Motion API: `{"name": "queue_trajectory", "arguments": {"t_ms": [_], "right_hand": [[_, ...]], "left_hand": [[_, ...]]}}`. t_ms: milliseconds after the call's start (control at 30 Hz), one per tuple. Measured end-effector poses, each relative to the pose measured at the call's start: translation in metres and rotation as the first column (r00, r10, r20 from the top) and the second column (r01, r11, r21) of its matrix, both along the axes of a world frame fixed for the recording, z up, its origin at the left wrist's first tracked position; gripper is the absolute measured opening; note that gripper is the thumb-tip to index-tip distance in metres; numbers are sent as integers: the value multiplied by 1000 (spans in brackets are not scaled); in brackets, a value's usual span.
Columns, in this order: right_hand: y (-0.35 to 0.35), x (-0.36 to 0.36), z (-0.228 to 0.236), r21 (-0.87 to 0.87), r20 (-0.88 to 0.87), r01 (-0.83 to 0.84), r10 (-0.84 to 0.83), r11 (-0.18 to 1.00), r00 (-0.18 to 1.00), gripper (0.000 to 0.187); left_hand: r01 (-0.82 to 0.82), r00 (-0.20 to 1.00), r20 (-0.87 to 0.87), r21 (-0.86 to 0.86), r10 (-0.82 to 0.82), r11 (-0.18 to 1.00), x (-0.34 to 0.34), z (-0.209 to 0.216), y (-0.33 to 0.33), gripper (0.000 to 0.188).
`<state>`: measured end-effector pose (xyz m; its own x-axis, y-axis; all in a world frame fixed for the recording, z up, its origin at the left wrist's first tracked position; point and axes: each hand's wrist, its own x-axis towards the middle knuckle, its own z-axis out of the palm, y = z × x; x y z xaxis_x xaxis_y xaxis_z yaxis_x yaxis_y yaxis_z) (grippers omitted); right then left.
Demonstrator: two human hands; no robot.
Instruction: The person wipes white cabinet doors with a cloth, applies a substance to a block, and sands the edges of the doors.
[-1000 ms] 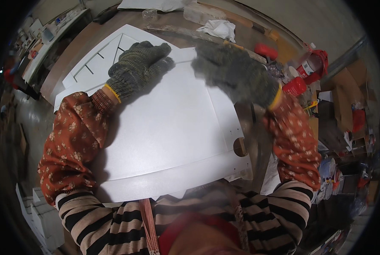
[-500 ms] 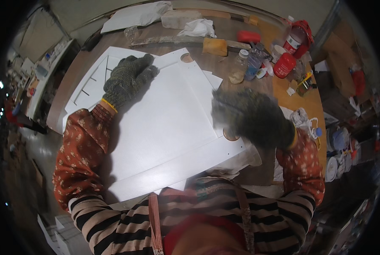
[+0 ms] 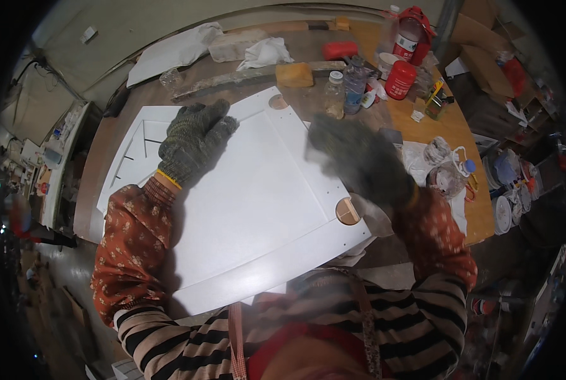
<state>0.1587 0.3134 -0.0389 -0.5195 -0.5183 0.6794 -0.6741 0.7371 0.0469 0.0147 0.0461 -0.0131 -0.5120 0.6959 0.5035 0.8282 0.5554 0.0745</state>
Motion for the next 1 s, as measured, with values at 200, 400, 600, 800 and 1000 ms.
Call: {"name": "queue_trajectory", "arguments": {"t_ms": [200,400,600,800,1000], "right_hand": [[-19,88,-11,-373,182,56,14,926,983,16],[-22,90,-2,-213,266,102,-43,972,963,25],[13,-1,-13,49,-226,221,-205,974,952,23],[63,-80,-16,41,-144,250,-242,967,960,28],[50,-113,-11,-175,-156,-95,67,980,985,29]], "left_hand": [[156,987,-39,-66,-158,986,-17,3,17,33],[291,953,-53,-114,-298,950,-39,-8,37,35],[269,958,-40,-206,-283,941,-41,-6,32,40],[73,997,13,-205,-72,976,32,15,21,41],[268,935,-230,-36,-269,963,160,2,36,45]]}}
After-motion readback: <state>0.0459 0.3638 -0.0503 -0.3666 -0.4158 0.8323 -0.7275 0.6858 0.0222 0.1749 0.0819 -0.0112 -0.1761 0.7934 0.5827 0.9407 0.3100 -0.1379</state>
